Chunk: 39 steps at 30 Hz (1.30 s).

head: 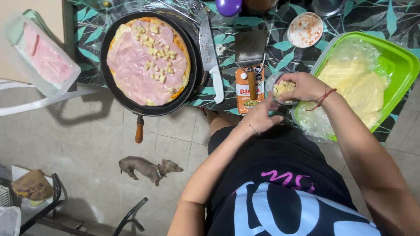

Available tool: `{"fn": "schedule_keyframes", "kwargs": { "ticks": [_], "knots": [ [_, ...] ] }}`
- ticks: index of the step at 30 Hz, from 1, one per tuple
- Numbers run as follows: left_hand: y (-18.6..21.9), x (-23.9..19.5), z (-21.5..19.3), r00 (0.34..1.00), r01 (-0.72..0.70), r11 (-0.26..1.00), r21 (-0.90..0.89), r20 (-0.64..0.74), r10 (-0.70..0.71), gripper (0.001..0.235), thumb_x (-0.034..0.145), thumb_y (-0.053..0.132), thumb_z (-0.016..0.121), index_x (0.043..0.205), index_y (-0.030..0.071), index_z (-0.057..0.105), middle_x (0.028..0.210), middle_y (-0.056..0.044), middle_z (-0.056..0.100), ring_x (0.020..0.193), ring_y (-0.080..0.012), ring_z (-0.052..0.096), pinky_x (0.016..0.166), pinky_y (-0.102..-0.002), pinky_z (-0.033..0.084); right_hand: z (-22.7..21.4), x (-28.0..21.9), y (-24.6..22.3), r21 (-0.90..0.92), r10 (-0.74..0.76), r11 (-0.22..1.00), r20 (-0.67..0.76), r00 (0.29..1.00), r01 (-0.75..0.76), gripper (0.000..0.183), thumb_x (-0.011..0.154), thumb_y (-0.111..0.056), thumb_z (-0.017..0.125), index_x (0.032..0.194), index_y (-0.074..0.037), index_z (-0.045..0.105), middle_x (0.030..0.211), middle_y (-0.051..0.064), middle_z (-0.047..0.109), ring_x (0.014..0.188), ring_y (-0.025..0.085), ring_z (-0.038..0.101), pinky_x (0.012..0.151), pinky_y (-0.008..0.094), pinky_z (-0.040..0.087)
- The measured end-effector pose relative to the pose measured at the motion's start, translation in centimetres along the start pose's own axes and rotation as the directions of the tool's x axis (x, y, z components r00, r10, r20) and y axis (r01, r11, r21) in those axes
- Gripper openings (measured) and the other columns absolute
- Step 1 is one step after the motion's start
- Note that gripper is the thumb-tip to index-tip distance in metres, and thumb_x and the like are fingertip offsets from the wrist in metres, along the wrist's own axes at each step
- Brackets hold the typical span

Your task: The person assembles a pizza in a frying pan by layering slices of ham, chunks of pineapple, and a sauce from a pouch onto a base of cheese and sauce. A small dog is visible on the floor nearby during the process.

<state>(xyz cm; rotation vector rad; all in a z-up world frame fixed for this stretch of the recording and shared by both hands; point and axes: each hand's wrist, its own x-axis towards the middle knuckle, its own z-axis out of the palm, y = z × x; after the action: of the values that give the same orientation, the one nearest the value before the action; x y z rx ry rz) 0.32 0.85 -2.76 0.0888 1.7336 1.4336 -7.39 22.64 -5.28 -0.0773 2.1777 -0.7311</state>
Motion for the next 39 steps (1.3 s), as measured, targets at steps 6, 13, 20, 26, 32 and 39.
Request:
{"fn": "schedule_keyframes", "kwargs": {
  "ticks": [6,13,20,26,32,39],
  "knots": [
    [5.2,-1.8,-1.6,0.995,0.078,0.953,0.294,-0.082,-0.056,0.102,0.086,0.038,0.073,0.165,0.006,0.016,0.150,-0.031,0.045,0.139,-0.0480,0.051,0.115,-0.057,0.045,-0.6,-1.9,-0.8,-0.075,0.030,0.996,-0.112,0.993,-0.038,0.050,0.074,-0.041,0.086,0.121,-0.031,0.073,0.107,0.012,0.078,0.107,0.037,0.071,0.091,0.047,0.057],
    [3.7,-2.1,-2.0,0.986,0.052,0.965,0.259,-0.167,-0.009,0.083,0.090,0.035,0.071,0.162,0.020,0.032,0.149,-0.023,0.049,0.135,-0.0459,0.055,0.114,-0.054,0.048,-0.7,-4.8,-1.4,-0.118,0.038,0.991,-0.187,0.982,-0.060,0.045,0.077,-0.036,0.084,0.120,-0.029,0.074,0.111,0.010,0.076,0.107,0.037,0.071,0.092,0.047,0.057],
    [2.4,-5.2,-4.0,0.965,0.095,0.973,0.208,-0.259,-0.039,0.076,0.088,0.036,0.067,0.157,0.025,0.036,0.142,-0.019,0.058,0.126,-0.0393,0.062,0.101,-0.050,0.050,-1.0,-5.9,-2.7,-0.124,-0.095,0.990,-0.235,0.967,0.067,0.045,0.085,-0.026,0.075,0.128,-0.015,0.071,0.125,0.014,0.072,0.117,0.035,0.066,0.101,0.045,0.051],
    [1.0,-9.9,-7.8,0.967,0.149,0.974,0.168,-0.230,-0.109,0.070,0.089,0.038,0.061,0.155,0.024,0.040,0.143,-0.018,0.060,0.124,-0.0371,0.062,0.096,-0.046,0.049,-1.2,-6.2,-3.0,-0.191,-0.014,0.981,-0.260,0.965,-0.038,0.034,0.090,-0.022,0.075,0.122,-0.011,0.075,0.126,0.014,0.075,0.113,0.034,0.069,0.097,0.046,0.052],
    [-2.3,-14.9,-11.9,0.961,0.133,0.982,0.137,-0.260,-0.094,0.062,0.090,0.036,0.061,0.149,0.021,0.050,0.125,-0.011,0.069,0.121,-0.0264,0.064,0.094,-0.042,0.050,-0.2,-5.6,-3.3,-0.279,-0.106,0.960,-0.339,0.935,0.007,0.031,0.090,-0.024,0.079,0.120,-0.017,0.077,0.119,0.007,0.077,0.107,0.025,0.070,0.094,0.037,0.050],
    [-4.6,-19.8,-18.5,0.929,0.256,0.963,0.080,-0.296,-0.222,0.062,0.091,0.040,0.059,0.150,0.024,0.048,0.121,-0.010,0.063,0.111,-0.0283,0.064,0.088,-0.043,0.049,6.0,3.4,-24.2,-0.272,-0.472,0.860,-0.099,0.876,0.432,0.028,0.088,-0.014,0.070,0.116,-0.012,0.074,0.123,0.007,0.073,0.111,0.026,0.068,0.097,0.038,0.048]
  ]
}}
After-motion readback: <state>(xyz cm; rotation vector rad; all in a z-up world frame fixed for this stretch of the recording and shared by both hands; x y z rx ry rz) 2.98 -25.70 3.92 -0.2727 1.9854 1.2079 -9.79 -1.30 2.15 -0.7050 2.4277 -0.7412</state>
